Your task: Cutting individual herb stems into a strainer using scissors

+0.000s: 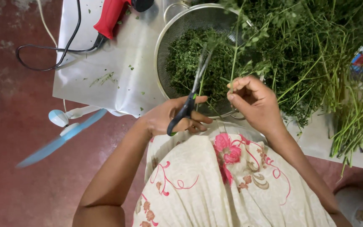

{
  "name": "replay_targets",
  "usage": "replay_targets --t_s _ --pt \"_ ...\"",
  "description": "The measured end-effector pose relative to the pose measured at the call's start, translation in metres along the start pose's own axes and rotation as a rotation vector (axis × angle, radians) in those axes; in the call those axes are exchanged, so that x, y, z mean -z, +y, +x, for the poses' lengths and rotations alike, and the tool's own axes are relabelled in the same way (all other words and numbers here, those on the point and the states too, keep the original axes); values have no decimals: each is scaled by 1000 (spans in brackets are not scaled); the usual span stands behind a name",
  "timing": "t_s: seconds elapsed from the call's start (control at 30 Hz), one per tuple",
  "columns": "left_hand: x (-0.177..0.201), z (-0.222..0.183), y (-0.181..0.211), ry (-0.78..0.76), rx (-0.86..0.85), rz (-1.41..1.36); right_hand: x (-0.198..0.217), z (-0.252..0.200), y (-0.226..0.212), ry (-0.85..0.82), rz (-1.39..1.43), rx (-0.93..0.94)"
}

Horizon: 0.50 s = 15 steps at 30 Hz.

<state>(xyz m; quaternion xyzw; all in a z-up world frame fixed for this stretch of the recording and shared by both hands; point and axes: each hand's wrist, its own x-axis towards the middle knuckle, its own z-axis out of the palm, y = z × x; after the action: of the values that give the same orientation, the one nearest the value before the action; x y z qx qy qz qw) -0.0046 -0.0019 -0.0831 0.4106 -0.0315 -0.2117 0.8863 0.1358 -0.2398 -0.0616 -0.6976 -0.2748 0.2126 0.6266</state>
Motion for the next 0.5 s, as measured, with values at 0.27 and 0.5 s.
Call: replay_targets --t_s 0.27,0.5 --pt "-12 20 20 -42 -47 -172 -6 -2 -13 -60 -183 58" --pt "-12 17 19 105 -18 -104 -1 -8 -9 -23 -213 44"
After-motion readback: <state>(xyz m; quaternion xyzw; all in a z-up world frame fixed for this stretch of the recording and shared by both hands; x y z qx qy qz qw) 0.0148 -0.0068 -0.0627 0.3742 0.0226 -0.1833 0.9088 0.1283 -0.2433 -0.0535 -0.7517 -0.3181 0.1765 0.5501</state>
